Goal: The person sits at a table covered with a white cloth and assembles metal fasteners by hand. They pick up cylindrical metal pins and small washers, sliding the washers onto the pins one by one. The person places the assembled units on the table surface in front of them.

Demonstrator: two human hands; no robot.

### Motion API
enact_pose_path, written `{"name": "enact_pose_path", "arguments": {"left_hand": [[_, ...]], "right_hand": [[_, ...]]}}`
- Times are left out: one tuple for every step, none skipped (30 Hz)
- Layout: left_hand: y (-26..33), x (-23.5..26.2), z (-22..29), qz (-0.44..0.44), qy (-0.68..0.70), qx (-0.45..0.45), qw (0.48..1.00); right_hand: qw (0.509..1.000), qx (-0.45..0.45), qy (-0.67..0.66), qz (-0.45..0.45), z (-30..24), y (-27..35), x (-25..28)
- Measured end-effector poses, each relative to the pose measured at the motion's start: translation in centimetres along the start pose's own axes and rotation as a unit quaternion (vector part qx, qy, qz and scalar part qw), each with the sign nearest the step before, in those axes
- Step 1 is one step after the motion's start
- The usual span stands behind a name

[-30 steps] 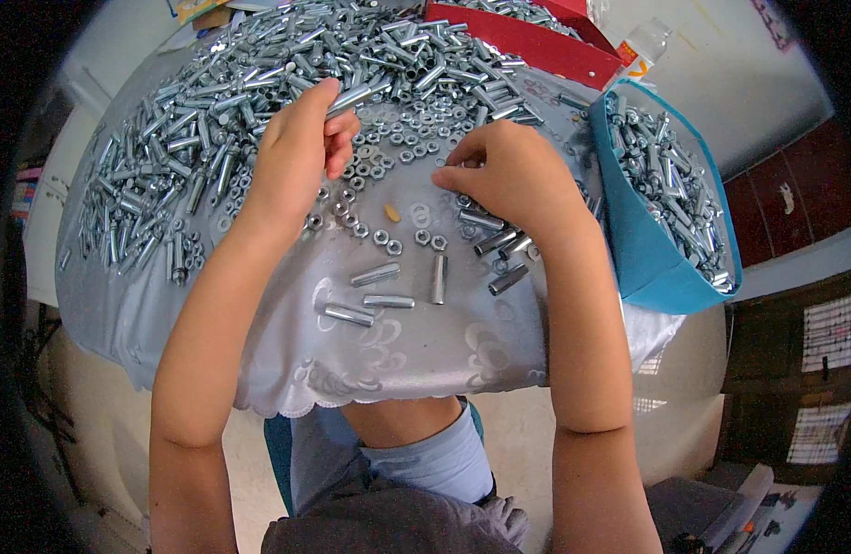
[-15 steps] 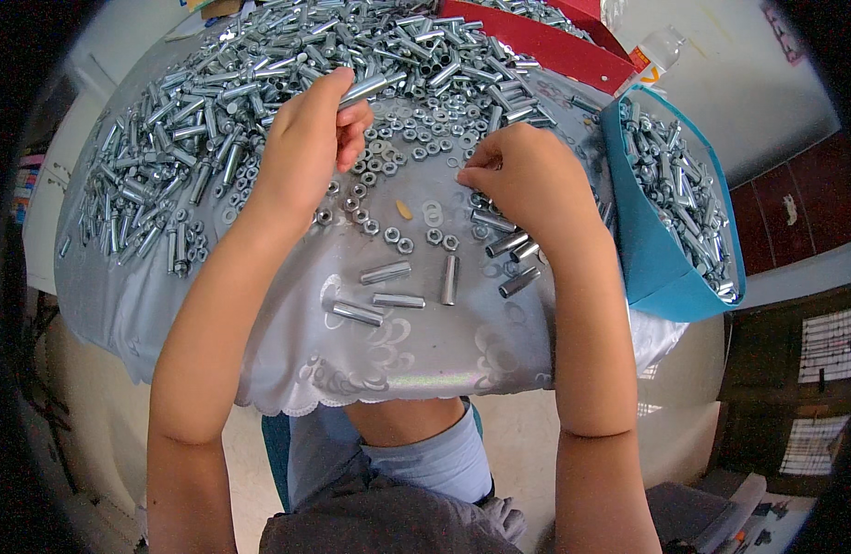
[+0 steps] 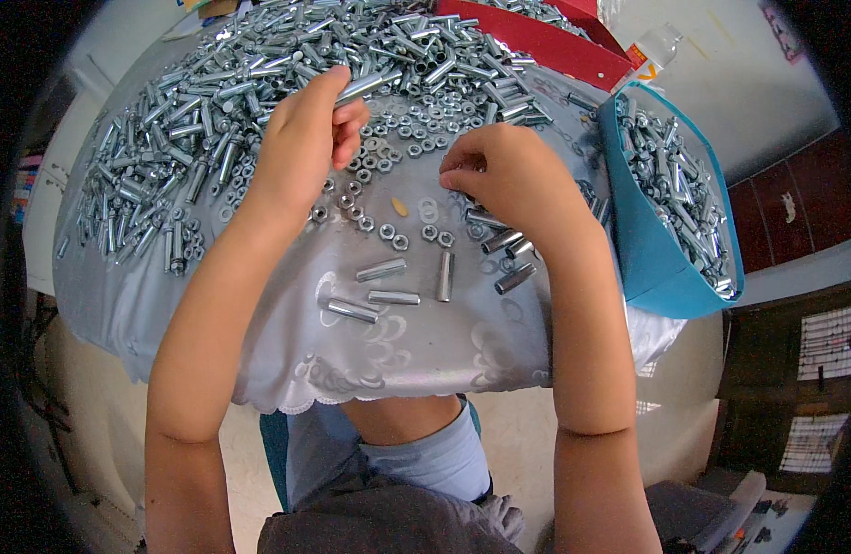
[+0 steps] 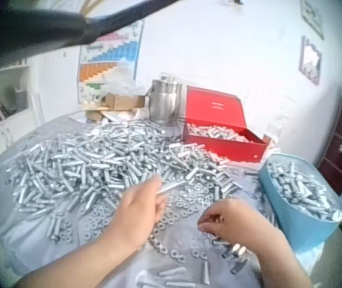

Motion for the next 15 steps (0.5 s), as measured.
{"name": "enact_pose_path", "arguments": {"left_hand": [[0.1, 0.1, 0.2, 0.016, 0.001, -0.001, 1.000], [0.1, 0.2, 0.2, 0.033, 0.003, -0.002, 0.999], [0.1, 0.0, 0.3, 0.024, 0.004, -0.005, 1.000], [0.1, -0.2, 0.3, 0.016, 0.005, -0.007, 1.000], [0.1, -0.3, 0.4, 0.008, 0.007, -0.010, 1.000], [0.0, -0.3, 0.1, -0.009, 0.003, -0.004, 1.000], [-0.2, -0.3, -0.3, -0.025, 0.000, 0.002, 1.000], [-0.2, -0.4, -0.5, -0.042, -0.002, 0.008, 0.999], [-0.2, -0.2, -0.4, -0.024, 0.002, 0.009, 1.000], [0.0, -0.1, -0.3, -0.006, 0.006, 0.010, 1.000], [0.0, 0.0, -0.3, 0.012, 0.010, 0.012, 1.000], [0.0, -0.1, -0.4, 0.001, 0.007, 0.014, 1.000], [-0.1, -0.1, -0.6, -0.010, 0.003, 0.016, 1.000], [-0.2, -0.2, -0.7, -0.020, 0.000, 0.017, 1.000], [-0.1, -0.2, -0.6, -0.016, -0.002, 0.016, 1.000]], "right_hand": [[1.000, -0.008, -0.009, 0.000, 0.1, 0.0, 0.0], [1.000, -0.006, -0.003, -0.002, 0.3, 0.0, 0.0], [1.000, -0.005, 0.003, -0.004, 0.6, -0.1, 0.1], [1.000, -0.005, 0.008, -0.005, 0.8, -0.1, 0.3], [1.000, -0.008, 0.019, -0.002, 0.9, 0.0, 0.5], [1.000, -0.010, 0.028, 0.000, 1.0, 0.0, 0.6], [0.999, -0.012, 0.037, 0.002, 1.0, 0.0, 0.7], [0.999, -0.008, 0.039, 0.004, 0.9, 0.1, 0.7], [0.999, -0.004, 0.042, 0.006, 0.9, 0.1, 0.8], [0.999, 0.001, 0.045, 0.009, 0.8, 0.1, 0.9], [0.998, -0.003, 0.056, 0.008, 0.9, 0.1, 0.9], [0.998, -0.008, 0.066, 0.008, 0.9, 0.1, 1.0], [0.997, -0.013, 0.077, 0.008, 1.0, 0.2, 1.0], [0.997, -0.003, 0.077, 0.012, 0.9, 0.2, 1.0], [0.997, 0.007, 0.077, 0.014, 0.7, 0.2, 1.0]]}}
Point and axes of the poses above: each hand's wrist, its own y-axis away from the middle knuckle, its own x-axis out of the back of the hand, z = x × y, the point moved 10 cm from there along -y, towards the middle knuckle, and after that the axes turned 12 degrees about z, right-handed, at the moved point
